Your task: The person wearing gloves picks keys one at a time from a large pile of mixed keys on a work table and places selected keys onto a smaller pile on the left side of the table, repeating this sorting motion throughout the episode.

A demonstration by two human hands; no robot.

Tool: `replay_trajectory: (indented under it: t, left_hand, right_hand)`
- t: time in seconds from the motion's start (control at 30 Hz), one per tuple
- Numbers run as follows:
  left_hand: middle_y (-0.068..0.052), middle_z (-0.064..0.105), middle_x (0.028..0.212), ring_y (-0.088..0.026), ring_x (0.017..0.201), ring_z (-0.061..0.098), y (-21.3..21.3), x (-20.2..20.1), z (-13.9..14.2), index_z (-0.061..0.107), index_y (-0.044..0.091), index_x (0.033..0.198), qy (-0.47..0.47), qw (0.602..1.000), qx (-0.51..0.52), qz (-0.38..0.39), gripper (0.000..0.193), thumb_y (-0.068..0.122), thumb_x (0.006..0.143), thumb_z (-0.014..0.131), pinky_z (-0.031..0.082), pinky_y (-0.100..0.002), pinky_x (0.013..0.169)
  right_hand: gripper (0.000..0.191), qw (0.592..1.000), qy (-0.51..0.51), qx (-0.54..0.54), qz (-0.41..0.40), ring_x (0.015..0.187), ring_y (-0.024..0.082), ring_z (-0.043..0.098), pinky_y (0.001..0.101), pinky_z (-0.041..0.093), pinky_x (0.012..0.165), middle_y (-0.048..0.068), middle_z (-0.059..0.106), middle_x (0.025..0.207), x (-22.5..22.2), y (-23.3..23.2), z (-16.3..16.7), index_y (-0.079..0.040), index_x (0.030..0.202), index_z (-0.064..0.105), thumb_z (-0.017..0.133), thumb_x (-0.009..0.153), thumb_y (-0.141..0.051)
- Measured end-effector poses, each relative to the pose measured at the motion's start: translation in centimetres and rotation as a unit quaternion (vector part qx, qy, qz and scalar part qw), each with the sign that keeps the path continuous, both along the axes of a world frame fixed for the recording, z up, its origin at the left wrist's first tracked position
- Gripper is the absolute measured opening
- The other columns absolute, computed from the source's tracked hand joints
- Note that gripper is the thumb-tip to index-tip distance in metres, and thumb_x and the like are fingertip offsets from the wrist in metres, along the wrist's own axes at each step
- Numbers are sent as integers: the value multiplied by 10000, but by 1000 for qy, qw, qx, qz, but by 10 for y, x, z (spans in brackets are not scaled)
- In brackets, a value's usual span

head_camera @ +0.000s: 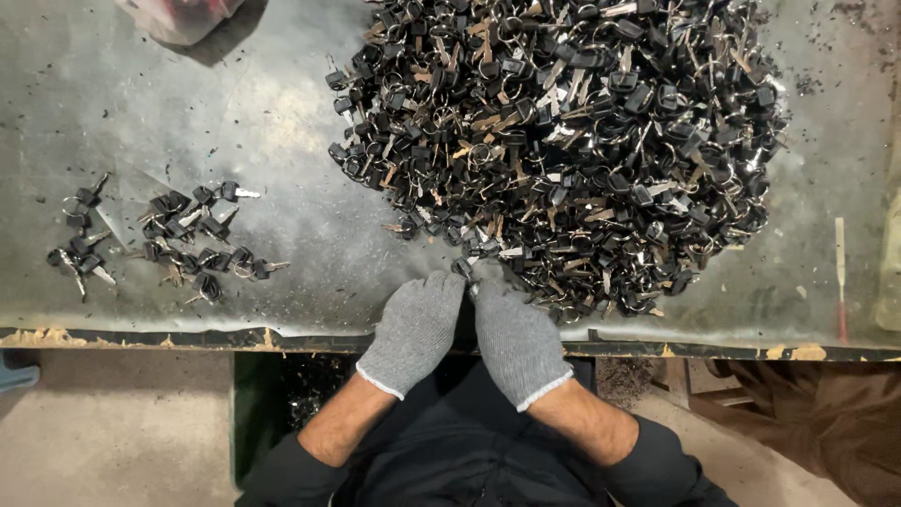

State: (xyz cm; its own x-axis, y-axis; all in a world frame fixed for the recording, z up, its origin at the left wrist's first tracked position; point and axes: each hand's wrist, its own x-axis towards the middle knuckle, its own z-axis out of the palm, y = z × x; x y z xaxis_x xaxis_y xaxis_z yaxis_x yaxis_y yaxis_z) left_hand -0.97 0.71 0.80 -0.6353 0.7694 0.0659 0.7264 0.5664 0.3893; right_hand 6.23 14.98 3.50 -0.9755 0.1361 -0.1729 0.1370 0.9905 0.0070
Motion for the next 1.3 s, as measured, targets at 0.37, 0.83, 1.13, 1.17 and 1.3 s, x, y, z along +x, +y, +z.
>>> replay_trajectory:
  t: [0.37,0.83,1.13,1.17,1.3]
  left_hand:
    - [-173,677,957,-359,815,683,1,1,-3,595,-41,1254,-40,993,74,78,458,61,812,654,549,-466,681]
    - [-136,654,875,-336,770,677,5,7,-3,656,61,1095,-2,993,96,73,262,64,834,683,549,-457,663]
    - [-149,678,948,-359,830,670,0,6,-5,661,35,1151,-50,982,154,99,363,43,788,661,537,-482,722]
    - [-160,671,941,-367,821,660,-1,6,-5,665,29,1122,-38,984,156,75,375,39,747,663,532,-487,718]
    - [-158,667,930,-364,851,663,-4,3,-4,673,43,1117,-83,983,157,47,323,10,797,640,538,-484,747]
  right_hand:
    - [359,954,-42,-295,-36,609,281,733,404,584,496,139,718,728,-1,37,8,-28,1277,479,563,1026,-271]
    - [556,970,-153,-185,-35,627,343,715,482,589,574,175,703,708,-11,30,15,-8,1472,345,540,1020,-267]
    - [536,997,12,-2,74,620,231,739,336,585,459,162,735,880,8,15,11,82,1445,438,565,951,-83]
    - [541,997,36,6,67,611,228,738,333,580,446,163,740,892,9,11,10,77,1433,444,571,935,-91]
    - [542,998,35,52,14,639,231,745,297,590,480,205,734,864,6,-3,1,92,1427,438,579,956,-138]
